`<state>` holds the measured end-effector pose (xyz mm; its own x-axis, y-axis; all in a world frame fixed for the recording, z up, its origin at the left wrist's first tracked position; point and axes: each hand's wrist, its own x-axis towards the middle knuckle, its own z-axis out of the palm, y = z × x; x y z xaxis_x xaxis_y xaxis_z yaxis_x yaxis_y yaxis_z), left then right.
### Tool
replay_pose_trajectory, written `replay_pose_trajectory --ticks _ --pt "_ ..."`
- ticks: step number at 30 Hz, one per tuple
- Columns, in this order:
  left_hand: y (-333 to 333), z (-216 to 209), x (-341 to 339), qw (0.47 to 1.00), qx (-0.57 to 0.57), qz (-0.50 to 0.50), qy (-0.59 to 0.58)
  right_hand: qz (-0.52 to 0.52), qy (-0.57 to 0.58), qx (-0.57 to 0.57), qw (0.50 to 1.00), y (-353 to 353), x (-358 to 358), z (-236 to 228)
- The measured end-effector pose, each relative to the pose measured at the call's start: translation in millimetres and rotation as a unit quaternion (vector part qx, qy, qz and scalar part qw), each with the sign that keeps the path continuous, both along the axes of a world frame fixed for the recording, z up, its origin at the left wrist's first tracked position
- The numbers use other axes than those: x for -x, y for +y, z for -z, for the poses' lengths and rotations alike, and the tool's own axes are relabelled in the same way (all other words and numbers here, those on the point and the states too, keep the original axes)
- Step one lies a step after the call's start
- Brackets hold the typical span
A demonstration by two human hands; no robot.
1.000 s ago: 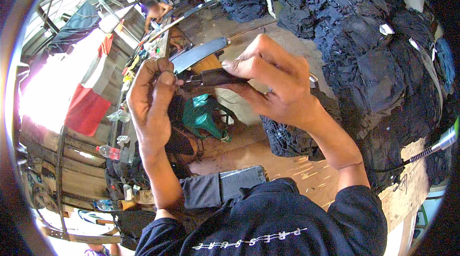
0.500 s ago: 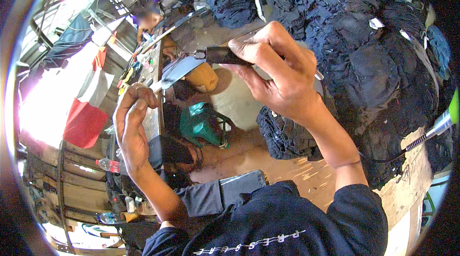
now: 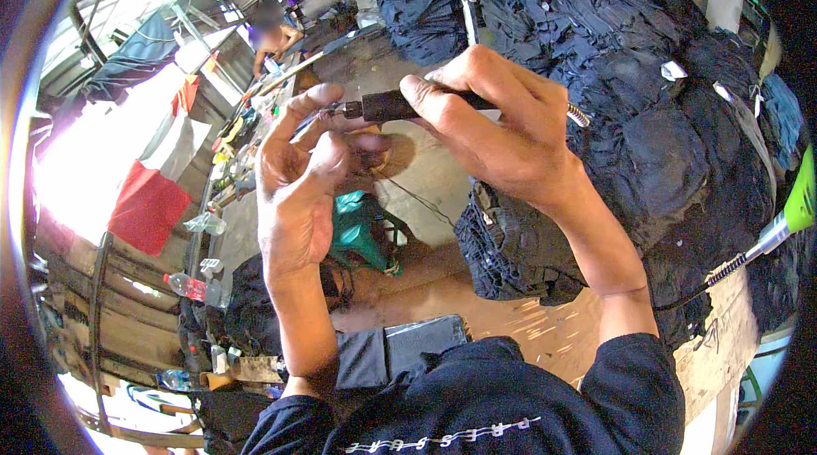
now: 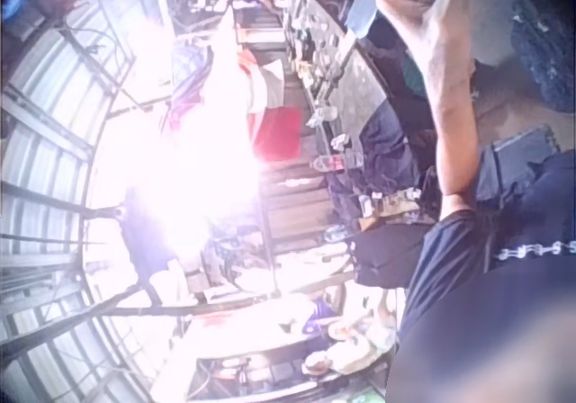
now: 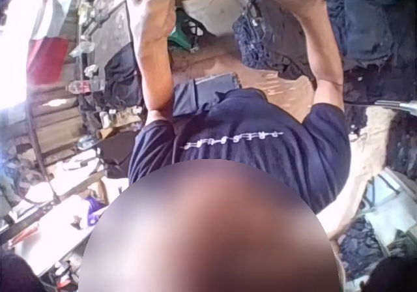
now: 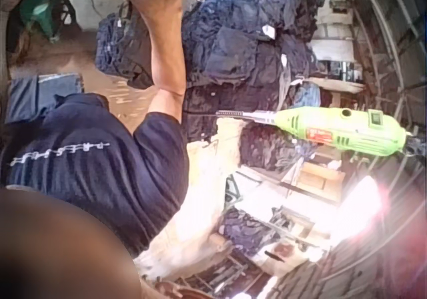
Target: The person uses a handheld electric thread trimmer to remove loose threads from the seams and edges of black pants. They handle multiple pairs of pants, rotating them to access different areas, and later adjust the trimmer's tip.
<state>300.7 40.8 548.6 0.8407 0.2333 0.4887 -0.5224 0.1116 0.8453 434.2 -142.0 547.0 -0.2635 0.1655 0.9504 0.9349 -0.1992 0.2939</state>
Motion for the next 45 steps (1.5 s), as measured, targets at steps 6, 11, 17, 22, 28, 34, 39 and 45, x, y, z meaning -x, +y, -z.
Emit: replay_pose_trajectory --ticks 6,11,17,22,28,34,39,45 --pt "3 7 -1 0.993 -0.044 -0.107 -0.015 0.022 0.007 0.002 1.000 -7 -3 4" --pt "-3 6 8 0.940 -0.224 -0.254 -0.043 0.022 0.011 0.010 1.000 -4 -7 9" --pt "-4 -5 14 0.941 -0.236 -0.229 -0.083 0.021 0.022 0.031 0.999 -1 -8 13" --pt "7 -11 21 0.995 -0.065 -0.069 0.007 0.016 0.023 0.037 0.999 1 -11 16" --pt "22 3 20 0.997 -0.041 -0.030 -0.055 0.026 0.017 0.031 0.999 -2 -15 19" --pt "36 7 15 0.987 0.054 -0.044 -0.144 0.030 0.025 0.038 0.999 -4 -15 20" --pt "10 17 8 0.996 -0.063 -0.061 -0.024 0.030 0.000 0.050 0.998 -2 -15 18" --pt "-5 20 9 0.971 -0.105 -0.210 0.046 0.024 -0.022 0.084 0.996 -4 -12 17"
